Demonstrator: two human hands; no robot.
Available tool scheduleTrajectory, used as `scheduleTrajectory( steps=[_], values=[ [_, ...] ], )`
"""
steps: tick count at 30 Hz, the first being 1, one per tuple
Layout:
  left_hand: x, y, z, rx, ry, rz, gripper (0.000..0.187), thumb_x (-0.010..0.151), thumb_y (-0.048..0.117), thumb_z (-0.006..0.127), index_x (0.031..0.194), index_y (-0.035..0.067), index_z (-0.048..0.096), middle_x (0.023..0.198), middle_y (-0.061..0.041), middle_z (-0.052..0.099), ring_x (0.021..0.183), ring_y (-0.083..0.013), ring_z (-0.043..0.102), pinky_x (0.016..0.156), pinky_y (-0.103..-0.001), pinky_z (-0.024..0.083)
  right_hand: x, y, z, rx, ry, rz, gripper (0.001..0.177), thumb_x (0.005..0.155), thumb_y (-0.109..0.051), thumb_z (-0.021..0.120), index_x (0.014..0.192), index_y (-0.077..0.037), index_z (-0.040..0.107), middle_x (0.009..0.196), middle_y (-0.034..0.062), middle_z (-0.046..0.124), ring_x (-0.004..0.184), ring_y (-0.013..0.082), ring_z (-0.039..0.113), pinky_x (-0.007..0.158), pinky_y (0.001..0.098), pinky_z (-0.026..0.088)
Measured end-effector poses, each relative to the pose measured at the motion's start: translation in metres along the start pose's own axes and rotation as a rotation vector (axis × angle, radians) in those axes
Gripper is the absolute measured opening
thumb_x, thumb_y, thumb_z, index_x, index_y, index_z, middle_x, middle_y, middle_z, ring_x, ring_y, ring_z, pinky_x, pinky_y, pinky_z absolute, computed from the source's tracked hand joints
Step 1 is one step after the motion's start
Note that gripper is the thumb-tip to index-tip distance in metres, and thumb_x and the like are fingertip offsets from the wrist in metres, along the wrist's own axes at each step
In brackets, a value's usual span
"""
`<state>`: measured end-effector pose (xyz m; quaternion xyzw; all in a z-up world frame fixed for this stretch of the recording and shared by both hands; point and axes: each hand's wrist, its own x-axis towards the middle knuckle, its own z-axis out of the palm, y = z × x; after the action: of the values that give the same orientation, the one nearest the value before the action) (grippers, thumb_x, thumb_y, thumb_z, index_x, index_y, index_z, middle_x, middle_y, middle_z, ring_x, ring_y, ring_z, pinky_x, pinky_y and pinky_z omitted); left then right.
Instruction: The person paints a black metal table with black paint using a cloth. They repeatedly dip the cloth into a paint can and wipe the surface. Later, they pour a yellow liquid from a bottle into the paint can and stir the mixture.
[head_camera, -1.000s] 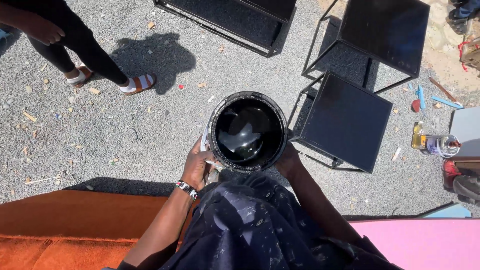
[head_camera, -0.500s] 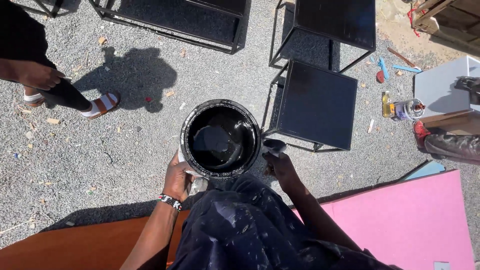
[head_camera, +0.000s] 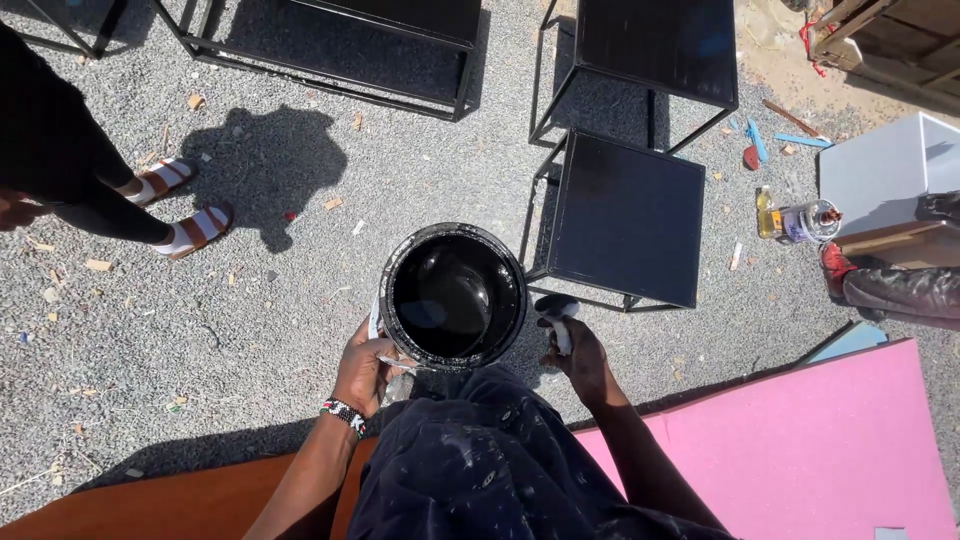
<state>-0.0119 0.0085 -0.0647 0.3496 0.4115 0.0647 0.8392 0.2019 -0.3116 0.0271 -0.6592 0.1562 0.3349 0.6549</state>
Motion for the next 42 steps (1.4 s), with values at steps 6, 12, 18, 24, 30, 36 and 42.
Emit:
scheduleTrajectory(
  steps=[6, 12, 18, 24, 30, 36, 42],
  values=[
    [0.022, -0.016, -0.036, -0.102, -0.012, -0.044, 0.125, 0.074, -0.013, 0.065, 0.191, 0.012, 0.029, 0.09, -0.012, 0.054, 0.059, -0.0204, 0.058, 0.072, -0.053, 0.081, -0.011, -0.005, 0.0, -0.076, -0.099, -0.113, 0.036, 0.115, -0.025, 0.067, 0.123, 0.008, 0.078, 0.089, 0.0174, 0.064, 0.085, 0.0293, 0.07, 0.082, 0.0514, 0.072],
    [-0.012, 0.036, 0.017, 0.06, 0.021, -0.018, 0.112, 0.077, -0.005, 0.064, 0.187, 0.01, 0.043, 0.109, -0.019, 0.056, 0.072, -0.0237, 0.061, 0.062, -0.041, 0.076, 0.005, 0.01, -0.003, -0.078, -0.054, -0.134, 0.019, 0.096, 0.006, 0.074, 0.112, 0.001, 0.065, 0.097, 0.0184, 0.073, 0.084, 0.032, 0.081, 0.078, 0.0421, 0.067],
    [0.029, -0.019, -0.029, -0.106, 0.058, -0.064, 0.118, 0.068, -0.014, 0.062, 0.183, 0.009, 0.048, 0.105, -0.015, 0.049, 0.071, -0.0294, 0.066, 0.072, -0.05, 0.079, 0.005, 0.003, -0.009, -0.073, -0.003, -0.12, 0.026, 0.095, -0.003, 0.063, 0.12, 0.001, 0.064, 0.093, 0.0127, 0.061, 0.08, 0.0231, 0.062, 0.067, 0.0334, 0.05],
    [0.004, 0.037, -0.003, 0.122, 0.06, -0.05, 0.117, 0.077, 0.001, 0.066, 0.19, 0.012, 0.039, 0.148, -0.043, 0.059, 0.093, -0.0281, 0.053, 0.073, -0.038, 0.06, 0.016, 0.005, -0.008, 0.023, -0.007, -0.122, 0.024, 0.118, -0.033, 0.067, 0.107, -0.012, 0.062, 0.073, 0.0106, 0.056, 0.065, 0.0229, 0.059, 0.063, 0.0345, 0.049],
    [0.003, 0.007, -0.01, 0.12, 0.047, -0.112, 0.119, 0.074, -0.002, 0.065, 0.189, 0.013, 0.041, 0.149, -0.039, 0.056, 0.103, -0.0358, 0.061, 0.086, -0.051, 0.07, -0.006, -0.005, 0.022, -0.055, -0.001, -0.147, 0.03, 0.12, -0.032, 0.073, 0.107, -0.005, 0.066, 0.076, 0.0096, 0.057, 0.07, 0.0223, 0.06, 0.064, 0.0334, 0.047],
    [0.038, 0.011, -0.039, 0.041, 0.077, -0.062, 0.114, 0.08, -0.005, 0.064, 0.189, 0.012, 0.036, 0.133, -0.031, 0.058, 0.08, -0.022, 0.065, 0.07, -0.036, 0.077, -0.016, -0.027, 0.028, -0.111, -0.001, -0.174, 0.031, 0.118, -0.029, 0.074, 0.105, -0.003, 0.067, 0.075, 0.0169, 0.064, 0.066, 0.0233, 0.059, 0.061, 0.0351, 0.05],
    [0.017, 0.013, 0.013, 0.002, 0.039, -0.054, 0.113, 0.078, -0.008, 0.061, 0.187, 0.013, 0.044, 0.143, -0.036, 0.06, 0.087, -0.0288, 0.071, 0.071, -0.039, 0.076, -0.011, -0.035, 0.031, -0.134, -0.014, -0.207, 0.037, 0.119, -0.036, 0.075, 0.105, -0.002, 0.068, 0.08, 0.0189, 0.071, 0.068, 0.0199, 0.06, 0.062, 0.0338, 0.054]
  ],
)
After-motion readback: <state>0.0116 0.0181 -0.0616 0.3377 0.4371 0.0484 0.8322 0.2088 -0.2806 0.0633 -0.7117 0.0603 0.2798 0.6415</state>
